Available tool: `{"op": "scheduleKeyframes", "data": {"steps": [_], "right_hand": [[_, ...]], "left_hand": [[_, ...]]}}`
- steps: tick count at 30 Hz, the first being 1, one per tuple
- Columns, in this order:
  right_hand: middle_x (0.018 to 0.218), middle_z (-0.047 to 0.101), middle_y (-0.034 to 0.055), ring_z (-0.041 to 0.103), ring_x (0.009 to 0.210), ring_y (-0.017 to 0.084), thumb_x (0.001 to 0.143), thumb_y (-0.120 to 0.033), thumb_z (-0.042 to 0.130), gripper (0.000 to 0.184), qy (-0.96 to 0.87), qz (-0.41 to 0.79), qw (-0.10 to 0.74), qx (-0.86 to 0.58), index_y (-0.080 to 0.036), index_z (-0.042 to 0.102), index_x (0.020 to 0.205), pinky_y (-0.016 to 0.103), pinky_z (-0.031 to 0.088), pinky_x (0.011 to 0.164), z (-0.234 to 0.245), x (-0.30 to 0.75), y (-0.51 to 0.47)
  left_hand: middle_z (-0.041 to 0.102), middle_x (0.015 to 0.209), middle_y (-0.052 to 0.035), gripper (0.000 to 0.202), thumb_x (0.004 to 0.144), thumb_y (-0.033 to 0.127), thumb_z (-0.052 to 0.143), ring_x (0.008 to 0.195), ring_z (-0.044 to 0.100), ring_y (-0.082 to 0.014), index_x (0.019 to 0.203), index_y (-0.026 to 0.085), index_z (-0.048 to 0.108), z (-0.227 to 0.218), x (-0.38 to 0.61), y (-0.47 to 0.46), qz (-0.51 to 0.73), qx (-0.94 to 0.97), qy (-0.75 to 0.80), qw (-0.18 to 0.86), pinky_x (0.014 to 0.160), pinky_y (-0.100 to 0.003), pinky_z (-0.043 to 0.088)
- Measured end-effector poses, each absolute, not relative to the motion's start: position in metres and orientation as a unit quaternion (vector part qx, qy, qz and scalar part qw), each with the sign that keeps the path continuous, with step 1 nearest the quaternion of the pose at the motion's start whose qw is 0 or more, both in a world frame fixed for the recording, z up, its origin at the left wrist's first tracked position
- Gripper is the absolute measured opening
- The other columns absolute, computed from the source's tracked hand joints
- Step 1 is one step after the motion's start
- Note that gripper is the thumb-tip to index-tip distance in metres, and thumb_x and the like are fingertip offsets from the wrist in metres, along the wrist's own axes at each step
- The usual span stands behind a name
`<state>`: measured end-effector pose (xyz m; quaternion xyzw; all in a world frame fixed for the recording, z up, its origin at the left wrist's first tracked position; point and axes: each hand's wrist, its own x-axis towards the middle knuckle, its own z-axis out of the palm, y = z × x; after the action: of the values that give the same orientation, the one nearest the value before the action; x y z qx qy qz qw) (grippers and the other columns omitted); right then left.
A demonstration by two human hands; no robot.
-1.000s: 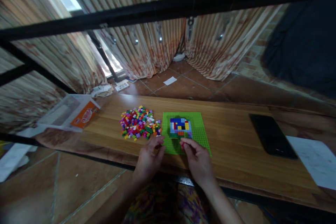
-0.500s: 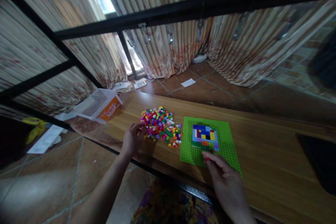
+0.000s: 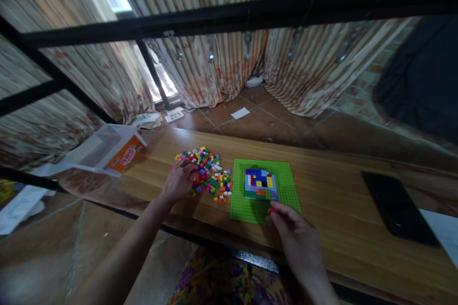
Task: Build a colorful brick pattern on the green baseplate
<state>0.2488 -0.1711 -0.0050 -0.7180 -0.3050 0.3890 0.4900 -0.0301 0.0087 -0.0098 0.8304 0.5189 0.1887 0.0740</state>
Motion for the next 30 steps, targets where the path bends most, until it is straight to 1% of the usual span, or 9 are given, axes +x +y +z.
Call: {"op": "scheduleKeyframes", "data": {"steps": [3, 6, 7, 10, 13, 15, 17, 22, 30], "right_hand": [[0.086, 0.075, 0.0062, 0.070, 0.073, 0.020, 0.067, -0.052, 0.074, 0.045, -0.290, 0.397, 0.515, -0.702, -0.020, 0.072, 0.098, 0.034, 0.057, 0.070, -0.007, 0.251, -0.170], [0.087, 0.075, 0.0061, 0.069, 0.072, 0.019, 0.069, -0.051, 0.074, 0.041, -0.303, 0.386, 0.532, -0.690, -0.020, 0.072, 0.096, 0.033, 0.056, 0.069, -0.010, 0.253, -0.166], [0.088, 0.075, 0.0063, 0.069, 0.073, 0.020, 0.070, -0.050, 0.074, 0.040, -0.312, 0.377, 0.538, -0.686, -0.020, 0.072, 0.096, 0.034, 0.056, 0.071, -0.011, 0.253, -0.163], [0.096, 0.075, 0.0073, 0.069, 0.083, 0.021, 0.074, -0.048, 0.071, 0.036, -0.356, 0.340, 0.545, -0.679, -0.021, 0.072, 0.097, 0.037, 0.054, 0.081, -0.013, 0.253, -0.151], [0.099, 0.075, 0.0073, 0.069, 0.091, 0.022, 0.077, -0.044, 0.068, 0.030, -0.403, 0.305, 0.538, -0.675, -0.021, 0.071, 0.097, 0.039, 0.052, 0.088, -0.011, 0.254, -0.133], [0.097, 0.075, 0.0072, 0.069, 0.090, 0.022, 0.078, -0.042, 0.066, 0.028, -0.428, 0.284, 0.521, -0.682, -0.021, 0.071, 0.095, 0.039, 0.052, 0.087, -0.008, 0.255, -0.119], [0.092, 0.075, 0.0071, 0.070, 0.086, 0.022, 0.077, -0.040, 0.064, 0.025, -0.444, 0.260, 0.500, -0.696, -0.020, 0.070, 0.092, 0.038, 0.052, 0.083, -0.004, 0.256, -0.107], [0.082, 0.075, 0.0048, 0.068, 0.073, 0.021, 0.079, -0.035, 0.059, 0.018, -0.483, 0.199, 0.436, -0.733, -0.021, 0.070, 0.082, 0.034, 0.051, 0.071, -0.001, 0.257, -0.091], [0.080, 0.074, 0.0032, 0.066, 0.070, 0.020, 0.084, -0.028, 0.054, 0.019, -0.514, 0.122, 0.352, -0.773, -0.022, 0.072, 0.083, 0.032, 0.047, 0.068, -0.009, 0.253, -0.085]], "left_hand": [[0.067, 0.097, -0.0073, 0.018, 0.087, 0.017, 0.054, 0.093, 0.062, -0.0210, 0.093, 0.019, 0.070, -0.008, -0.020, -0.004, 0.262, 0.801, 0.520, 0.140, 0.088, -0.036, 0.051], [0.070, 0.096, -0.0047, 0.018, 0.087, 0.019, 0.055, 0.091, 0.065, -0.0178, 0.098, 0.021, 0.069, -0.004, 0.005, -0.025, 0.315, 0.782, 0.481, 0.240, 0.083, -0.031, 0.053], [0.071, 0.097, -0.0046, 0.017, 0.087, 0.018, 0.057, 0.090, 0.065, -0.0169, 0.099, 0.020, 0.069, -0.002, 0.015, -0.033, 0.330, 0.777, 0.464, 0.270, 0.082, -0.029, 0.053], [0.072, 0.092, -0.0032, 0.015, 0.086, 0.016, 0.058, 0.084, 0.066, -0.0147, 0.095, 0.019, 0.069, -0.001, 0.047, -0.050, 0.355, 0.752, 0.439, 0.340, 0.076, -0.026, 0.053], [0.073, 0.089, -0.0025, 0.015, 0.086, 0.014, 0.058, 0.077, 0.066, -0.0133, 0.094, 0.018, 0.070, -0.002, 0.075, -0.054, 0.361, 0.729, 0.447, 0.371, 0.072, -0.024, 0.052], [0.073, 0.089, -0.0028, 0.016, 0.085, 0.013, 0.058, 0.076, 0.066, -0.0134, 0.094, 0.018, 0.070, -0.004, 0.088, -0.052, 0.363, 0.725, 0.452, 0.373, 0.073, -0.025, 0.053], [0.073, 0.091, -0.0034, 0.017, 0.085, 0.012, 0.058, 0.079, 0.067, -0.0141, 0.096, 0.018, 0.070, -0.005, 0.098, -0.049, 0.360, 0.734, 0.448, 0.362, 0.077, -0.027, 0.053], [0.072, 0.097, -0.0041, 0.017, 0.086, 0.013, 0.061, 0.090, 0.065, -0.0168, 0.099, 0.020, 0.071, -0.009, 0.112, -0.044, 0.350, 0.778, 0.433, 0.290, 0.087, -0.032, 0.052], [0.067, 0.099, -0.0053, 0.018, 0.087, 0.022, 0.062, 0.092, 0.059, -0.0190, 0.100, 0.024, 0.074, -0.022, 0.122, -0.040, 0.333, 0.815, 0.436, 0.185, 0.086, -0.035, 0.048]]}}
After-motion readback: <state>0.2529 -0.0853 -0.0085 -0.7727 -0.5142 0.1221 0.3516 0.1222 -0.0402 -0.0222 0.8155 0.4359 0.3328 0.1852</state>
